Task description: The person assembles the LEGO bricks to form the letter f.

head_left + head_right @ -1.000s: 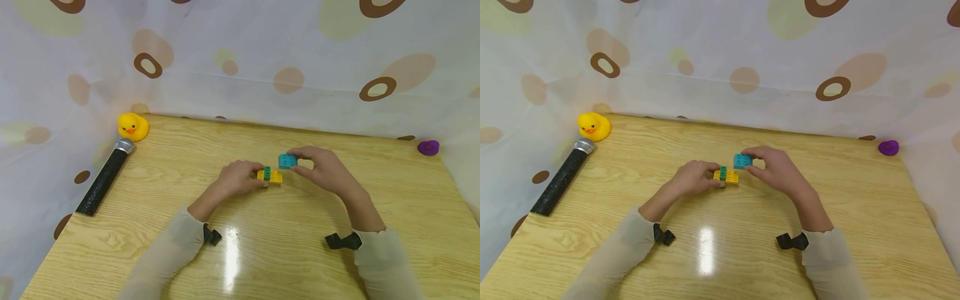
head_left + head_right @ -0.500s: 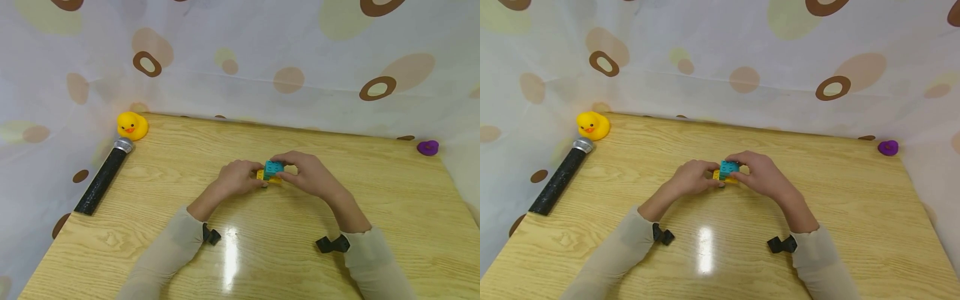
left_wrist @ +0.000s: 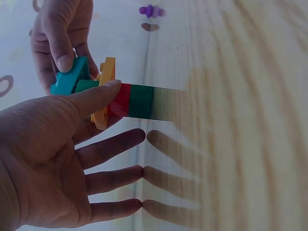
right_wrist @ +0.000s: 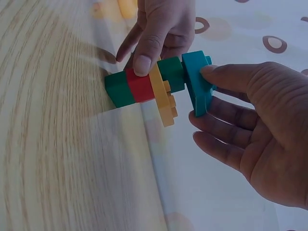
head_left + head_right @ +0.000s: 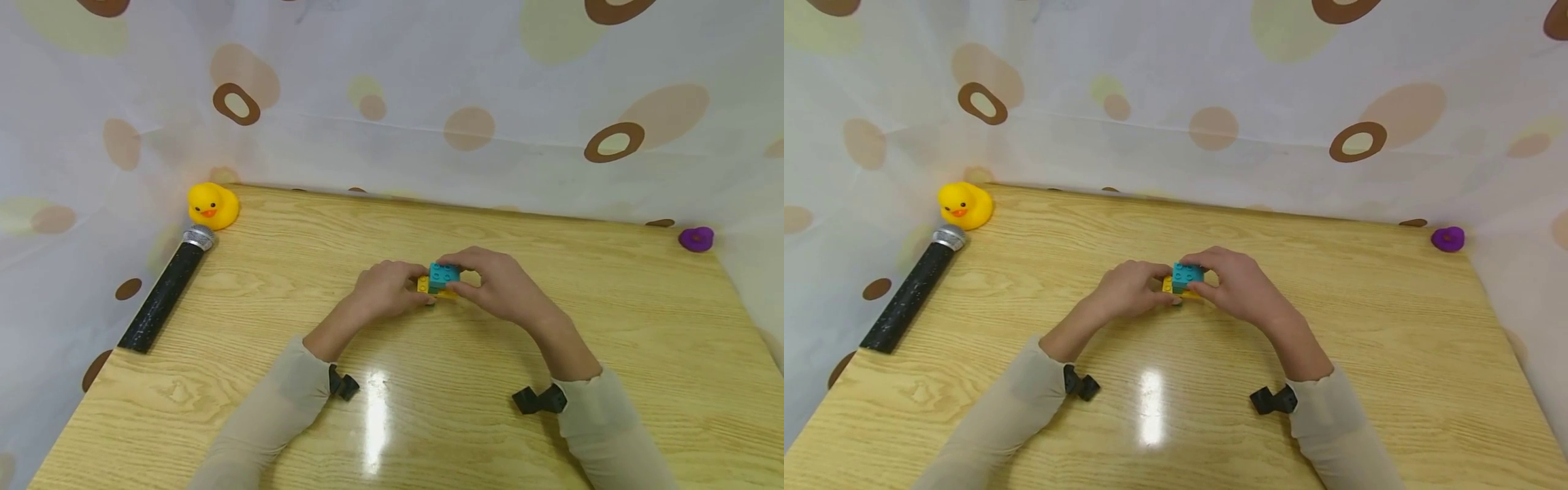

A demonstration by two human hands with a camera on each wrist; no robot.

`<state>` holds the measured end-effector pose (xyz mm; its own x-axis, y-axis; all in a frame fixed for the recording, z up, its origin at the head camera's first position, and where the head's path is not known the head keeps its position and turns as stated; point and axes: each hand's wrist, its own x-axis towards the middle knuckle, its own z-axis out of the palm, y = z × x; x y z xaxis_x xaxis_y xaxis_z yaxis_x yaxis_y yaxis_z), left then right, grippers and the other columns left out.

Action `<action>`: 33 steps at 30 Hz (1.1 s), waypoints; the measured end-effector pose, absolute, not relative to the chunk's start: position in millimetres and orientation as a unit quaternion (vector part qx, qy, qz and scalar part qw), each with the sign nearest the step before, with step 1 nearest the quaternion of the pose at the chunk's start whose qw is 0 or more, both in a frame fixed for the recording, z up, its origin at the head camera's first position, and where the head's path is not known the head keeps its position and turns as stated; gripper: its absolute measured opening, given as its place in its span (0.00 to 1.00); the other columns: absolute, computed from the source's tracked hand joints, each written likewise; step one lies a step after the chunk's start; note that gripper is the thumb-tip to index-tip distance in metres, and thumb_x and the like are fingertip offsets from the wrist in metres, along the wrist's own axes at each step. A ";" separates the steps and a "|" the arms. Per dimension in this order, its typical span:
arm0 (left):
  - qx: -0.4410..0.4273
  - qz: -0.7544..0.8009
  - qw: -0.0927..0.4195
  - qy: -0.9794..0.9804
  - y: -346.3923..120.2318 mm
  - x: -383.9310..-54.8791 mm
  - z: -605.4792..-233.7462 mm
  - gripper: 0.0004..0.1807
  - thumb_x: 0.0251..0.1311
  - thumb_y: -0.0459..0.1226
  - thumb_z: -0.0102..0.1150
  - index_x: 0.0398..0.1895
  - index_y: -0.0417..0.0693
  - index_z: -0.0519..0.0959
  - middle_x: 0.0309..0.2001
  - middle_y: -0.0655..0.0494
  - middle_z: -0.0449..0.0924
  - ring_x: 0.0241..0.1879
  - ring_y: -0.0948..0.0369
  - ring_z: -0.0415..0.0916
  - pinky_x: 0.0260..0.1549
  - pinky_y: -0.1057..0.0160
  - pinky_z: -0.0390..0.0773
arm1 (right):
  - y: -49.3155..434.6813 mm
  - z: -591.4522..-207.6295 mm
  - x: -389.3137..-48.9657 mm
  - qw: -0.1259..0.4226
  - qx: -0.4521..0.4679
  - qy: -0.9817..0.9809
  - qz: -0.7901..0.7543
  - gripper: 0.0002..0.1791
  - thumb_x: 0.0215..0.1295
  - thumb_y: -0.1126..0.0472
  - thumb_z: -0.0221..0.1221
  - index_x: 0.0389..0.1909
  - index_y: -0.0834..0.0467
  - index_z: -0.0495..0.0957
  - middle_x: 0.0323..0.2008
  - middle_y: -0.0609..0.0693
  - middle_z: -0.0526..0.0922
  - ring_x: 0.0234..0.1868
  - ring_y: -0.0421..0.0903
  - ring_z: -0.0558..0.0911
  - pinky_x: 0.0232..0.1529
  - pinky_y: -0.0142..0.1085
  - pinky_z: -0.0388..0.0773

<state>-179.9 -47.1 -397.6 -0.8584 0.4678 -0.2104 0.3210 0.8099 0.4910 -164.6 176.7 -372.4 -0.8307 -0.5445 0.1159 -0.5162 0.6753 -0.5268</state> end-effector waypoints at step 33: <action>0.206 0.225 0.165 0.938 -46.1 -180.3 -398.0 0.30 0.63 0.57 0.65 0.68 0.62 0.77 0.59 0.59 0.84 0.52 0.55 0.83 0.35 0.58 0.79 | 173.4 -368.5 -160.6 0.029 -0.276 0.924 -0.265 0.20 0.68 0.60 0.66 0.60 0.56 0.81 0.53 0.55 0.85 0.51 0.52 0.84 0.49 0.51 0.81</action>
<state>-180.3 -46.1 -398.0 -0.8608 0.4599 -0.2180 0.3113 0.8146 0.4894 -160.6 173.4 -368.5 -0.8465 -0.5243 0.0929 -0.4939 0.7078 -0.5051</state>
